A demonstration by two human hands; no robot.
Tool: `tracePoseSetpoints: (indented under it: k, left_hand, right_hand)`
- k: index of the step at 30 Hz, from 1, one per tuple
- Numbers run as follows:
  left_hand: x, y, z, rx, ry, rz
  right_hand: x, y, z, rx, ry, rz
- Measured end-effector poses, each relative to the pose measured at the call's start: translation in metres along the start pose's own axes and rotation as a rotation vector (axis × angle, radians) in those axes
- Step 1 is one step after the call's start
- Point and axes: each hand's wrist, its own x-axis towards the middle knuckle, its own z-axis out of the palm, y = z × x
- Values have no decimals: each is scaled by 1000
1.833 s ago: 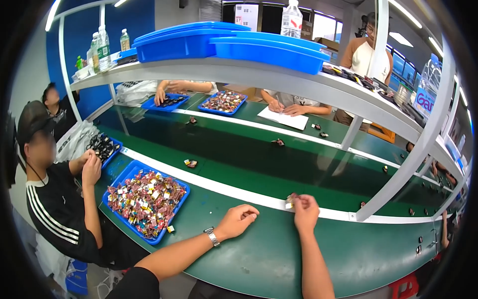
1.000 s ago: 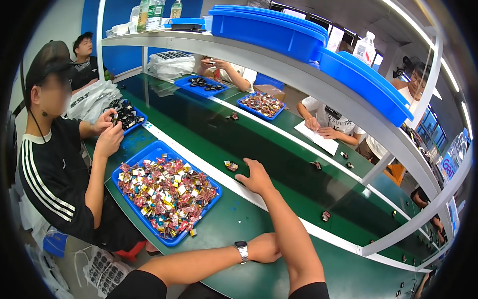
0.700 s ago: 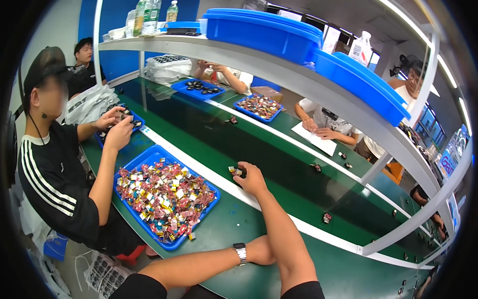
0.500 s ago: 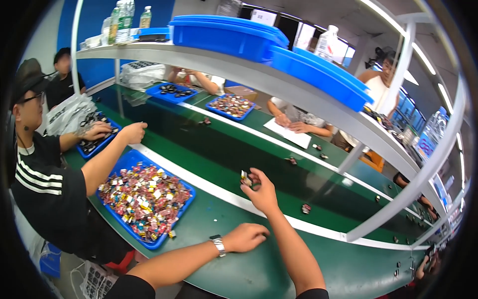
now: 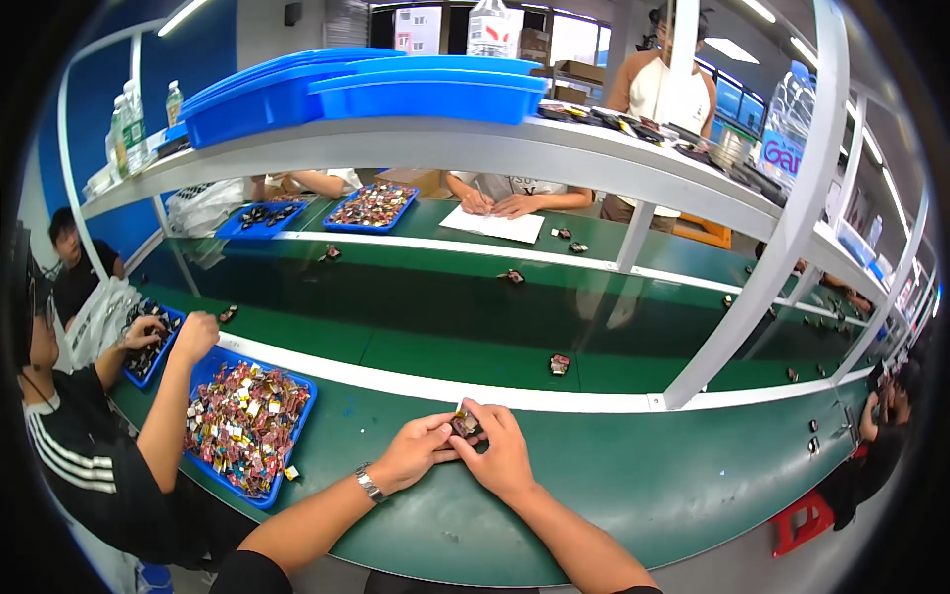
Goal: The person is sitting at a workbench in a factory setting, assembling small electronic or mechanical components and placing them on a conveyor belt.
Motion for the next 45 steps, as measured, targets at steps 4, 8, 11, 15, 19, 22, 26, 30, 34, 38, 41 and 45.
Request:
tracePoseSetpoints:
  k: [4,8,11,15,19,22,26,30,34,38,41,45]
  left_hand:
    - [-1,2,2,-58,60,41]
    - [-1,2,-1,-6,57,54]
    - [-1,-1,-6,-12,29,53]
    - [1,-1,-17,17,43,40]
    - [-1,9,-7,-49,-57,38]
    - [0,8,-9,10,-62,52]
    - [3,7,-11,98,-58,43]
    - [2,5,-16,176,-46,38]
    - [1,7,-12,216,-56,26]
    - [2,7,-11,249,-65,46]
    - [2,8,-11,237,-83,21]
    - [0,9,-12,252,-137,51]
  right_hand:
    - [-3,7,-10,24,-30,17]
    - [-3,1,-12,-55,-11,-4]
    - [-1,0,-9,-127,91,-228]
    - [2,-2,-10,-154,81,-370]
    - [0,8,-8,-77,95,-270]
    - [0,13,-8,0,78,-179]
    - [4,-1,-16,-109,41,-225]
    - [1,3,-15,-134,-46,-164]
    - [3,11,-19,-126,-125,-189]
    - [4,12,-20,-95,-160,-177]
    - [4,15,-20,-29,-166,-151]
    - [4,17,-20,-1,-198,-148]
